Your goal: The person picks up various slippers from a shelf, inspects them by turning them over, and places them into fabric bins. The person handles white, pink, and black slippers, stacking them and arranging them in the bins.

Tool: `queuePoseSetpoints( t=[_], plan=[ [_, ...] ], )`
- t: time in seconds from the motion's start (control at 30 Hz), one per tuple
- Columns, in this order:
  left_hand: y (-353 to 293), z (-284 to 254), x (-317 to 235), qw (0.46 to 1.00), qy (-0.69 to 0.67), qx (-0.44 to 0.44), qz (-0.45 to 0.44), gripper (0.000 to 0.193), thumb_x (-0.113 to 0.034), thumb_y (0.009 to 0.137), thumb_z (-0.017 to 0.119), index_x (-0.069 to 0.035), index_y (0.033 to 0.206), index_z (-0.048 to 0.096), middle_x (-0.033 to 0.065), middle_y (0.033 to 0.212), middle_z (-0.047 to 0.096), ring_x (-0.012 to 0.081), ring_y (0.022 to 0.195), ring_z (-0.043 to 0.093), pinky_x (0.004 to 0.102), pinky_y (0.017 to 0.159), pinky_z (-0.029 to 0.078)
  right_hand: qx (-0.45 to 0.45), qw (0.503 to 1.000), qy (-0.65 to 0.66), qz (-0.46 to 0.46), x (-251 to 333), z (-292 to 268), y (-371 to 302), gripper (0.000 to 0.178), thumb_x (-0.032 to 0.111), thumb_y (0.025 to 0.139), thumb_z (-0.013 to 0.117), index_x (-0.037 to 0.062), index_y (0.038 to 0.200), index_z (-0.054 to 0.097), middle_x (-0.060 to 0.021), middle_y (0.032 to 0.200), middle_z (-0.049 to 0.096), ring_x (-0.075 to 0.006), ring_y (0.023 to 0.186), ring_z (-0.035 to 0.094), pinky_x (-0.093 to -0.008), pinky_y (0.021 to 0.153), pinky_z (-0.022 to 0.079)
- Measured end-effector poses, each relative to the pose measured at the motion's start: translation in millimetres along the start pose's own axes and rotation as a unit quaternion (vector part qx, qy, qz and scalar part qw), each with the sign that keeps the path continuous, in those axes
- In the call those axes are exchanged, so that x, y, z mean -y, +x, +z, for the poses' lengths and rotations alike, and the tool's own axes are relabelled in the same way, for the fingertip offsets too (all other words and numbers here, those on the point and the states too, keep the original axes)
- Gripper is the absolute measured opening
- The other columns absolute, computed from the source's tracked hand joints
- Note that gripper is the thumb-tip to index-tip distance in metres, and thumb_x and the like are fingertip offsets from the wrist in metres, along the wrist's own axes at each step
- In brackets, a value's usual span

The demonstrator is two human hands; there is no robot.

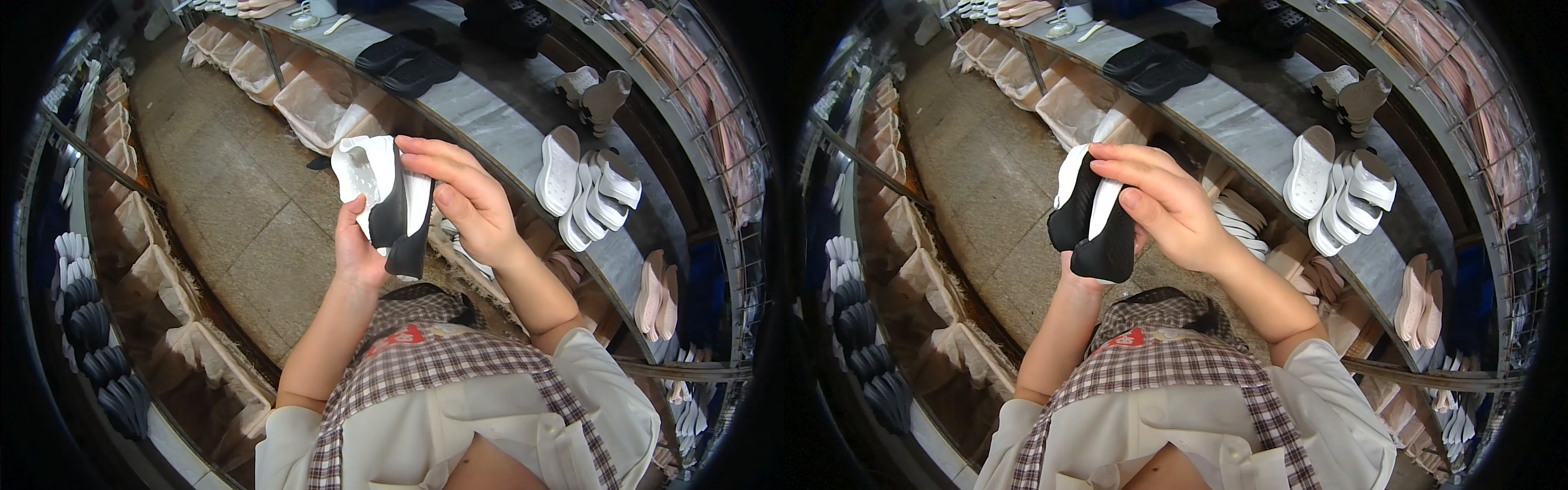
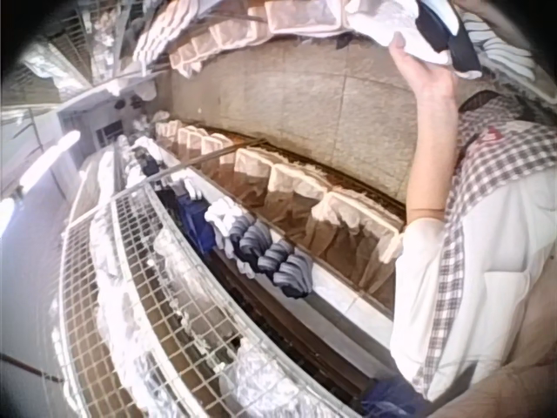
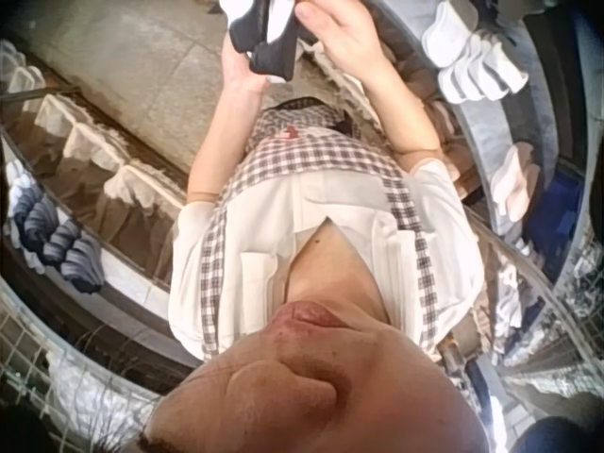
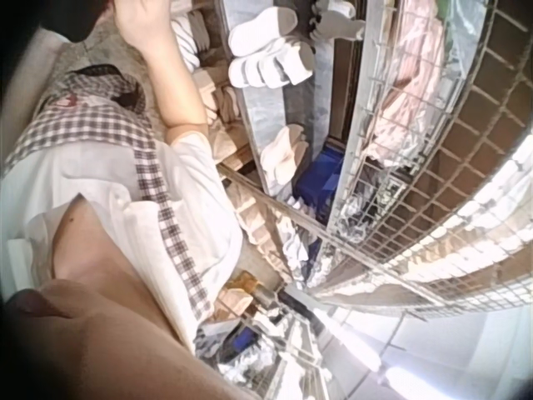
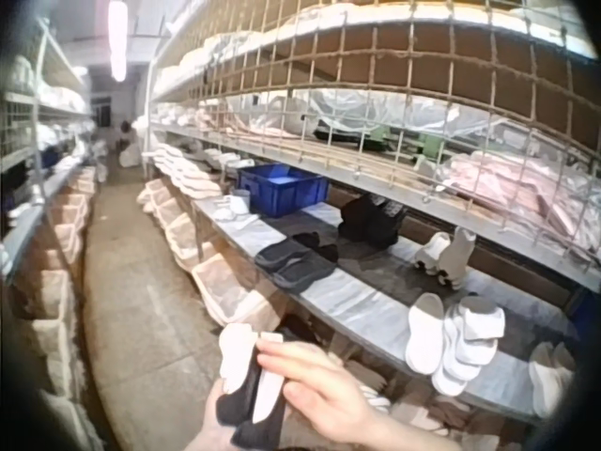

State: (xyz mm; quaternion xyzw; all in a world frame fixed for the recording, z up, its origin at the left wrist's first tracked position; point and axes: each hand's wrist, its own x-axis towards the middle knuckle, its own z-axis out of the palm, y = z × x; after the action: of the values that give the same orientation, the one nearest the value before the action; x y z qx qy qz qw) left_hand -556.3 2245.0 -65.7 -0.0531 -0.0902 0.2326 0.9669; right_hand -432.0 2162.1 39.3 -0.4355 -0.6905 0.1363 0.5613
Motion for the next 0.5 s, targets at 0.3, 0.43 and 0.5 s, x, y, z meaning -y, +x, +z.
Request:
queuePoseSetpoints(
  t=[0.3, 0.43, 0.5],
  plan=[
    [-2.4, 11.9, 4.4, 0.961, 0.178, -0.202, 0.069, 0.036, -0.036, 0.088, 0.053, -0.009, 0.112, 0.055, 0.0075, 0.099, 0.063, 0.0199, 0.084, 0.062, 0.0347, 0.066, 0.052, -0.054, 0.950, 0.302, 0.058, -4.6, 1.6, -9.1, 0.035, 0.018, 0.095, 0.048, -0.0009, 0.123, 0.052, -0.0128, 0.125, 0.054, -0.0210, 0.116, 0.050, -0.0341, 0.097, 0.039],
    [-7.0, 15.9, -5.8, 0.959, 0.232, -0.130, 0.095, 0.056, -0.027, 0.078, 0.048, 0.002, 0.126, 0.045, 0.0182, 0.117, 0.058, 0.0325, 0.103, 0.060, 0.0430, 0.091, 0.050, -0.177, 0.870, 0.278, 0.366, -14.6, 6.7, -10.8, 0.057, 0.037, 0.095, 0.046, 0.0006, 0.137, 0.036, -0.0189, 0.134, 0.045, -0.0229, 0.125, 0.043, -0.0389, 0.103, 0.036],
    [-6.6, 12.8, -10.5, 0.948, 0.291, -0.077, 0.101, 0.058, -0.028, 0.082, 0.048, 0.003, 0.130, 0.039, 0.0186, 0.121, 0.054, 0.0322, 0.107, 0.058, 0.0428, 0.092, 0.049, -0.122, 0.817, 0.370, 0.425, -15.8, 13.1, -13.1, 0.057, 0.033, 0.092, 0.053, -0.0019, 0.134, 0.037, -0.0157, 0.127, 0.050, -0.0206, 0.116, 0.050, -0.0327, 0.095, 0.044]
  ],
)
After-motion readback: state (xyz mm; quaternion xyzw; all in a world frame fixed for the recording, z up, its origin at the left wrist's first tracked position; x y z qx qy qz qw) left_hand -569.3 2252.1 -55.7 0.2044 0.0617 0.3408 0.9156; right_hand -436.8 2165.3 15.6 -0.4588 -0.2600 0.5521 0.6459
